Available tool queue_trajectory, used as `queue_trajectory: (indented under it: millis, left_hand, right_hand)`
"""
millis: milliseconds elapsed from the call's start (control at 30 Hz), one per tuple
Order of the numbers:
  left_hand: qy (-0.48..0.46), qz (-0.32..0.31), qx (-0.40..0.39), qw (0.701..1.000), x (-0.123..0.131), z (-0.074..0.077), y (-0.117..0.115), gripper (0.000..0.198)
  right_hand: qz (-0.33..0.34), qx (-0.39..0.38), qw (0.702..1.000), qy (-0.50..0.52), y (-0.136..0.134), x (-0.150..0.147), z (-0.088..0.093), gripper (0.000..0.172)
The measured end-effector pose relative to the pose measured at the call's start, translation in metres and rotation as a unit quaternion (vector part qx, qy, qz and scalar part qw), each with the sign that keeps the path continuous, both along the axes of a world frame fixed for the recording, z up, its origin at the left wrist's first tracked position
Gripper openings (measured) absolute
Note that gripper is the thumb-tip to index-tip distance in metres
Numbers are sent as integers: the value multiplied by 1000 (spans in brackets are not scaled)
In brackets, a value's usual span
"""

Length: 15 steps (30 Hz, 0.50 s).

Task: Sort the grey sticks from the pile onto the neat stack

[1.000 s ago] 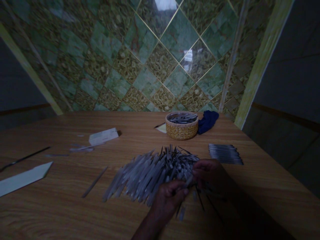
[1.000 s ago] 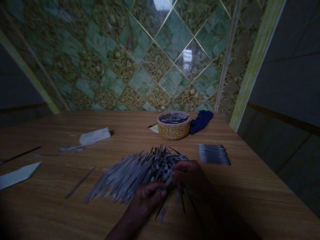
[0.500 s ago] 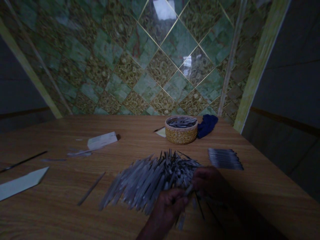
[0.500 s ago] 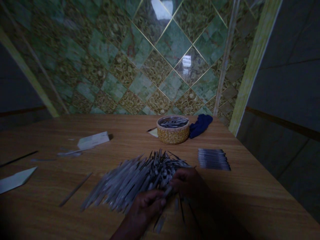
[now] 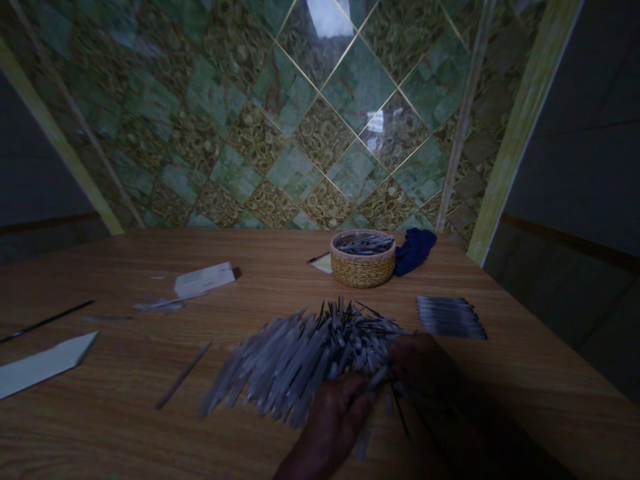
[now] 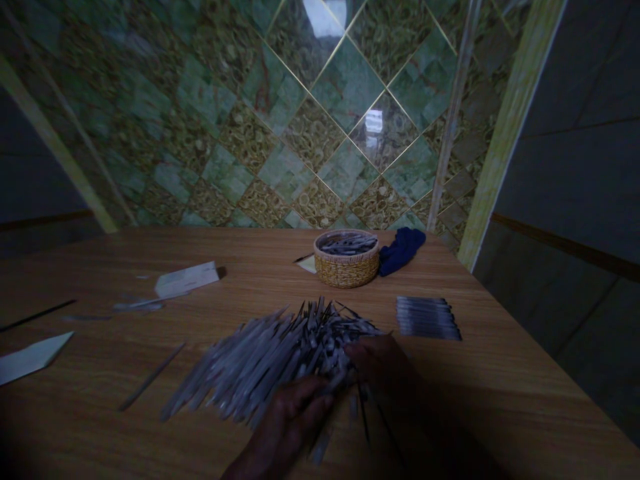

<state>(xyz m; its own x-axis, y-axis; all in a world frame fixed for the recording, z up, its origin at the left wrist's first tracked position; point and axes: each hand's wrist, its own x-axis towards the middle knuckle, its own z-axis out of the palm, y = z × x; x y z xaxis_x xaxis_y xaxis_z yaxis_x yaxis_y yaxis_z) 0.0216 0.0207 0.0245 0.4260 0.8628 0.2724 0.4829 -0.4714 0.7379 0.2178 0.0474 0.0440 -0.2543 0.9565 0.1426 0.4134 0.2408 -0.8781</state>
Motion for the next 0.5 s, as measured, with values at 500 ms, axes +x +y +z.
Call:
queue_trajectory:
  millis: [500]
  left_hand:
    - [16,-18,20,1000,3,6,-2,20]
  right_hand:
    - [40,-38,998,-5,1,7,-4,44]
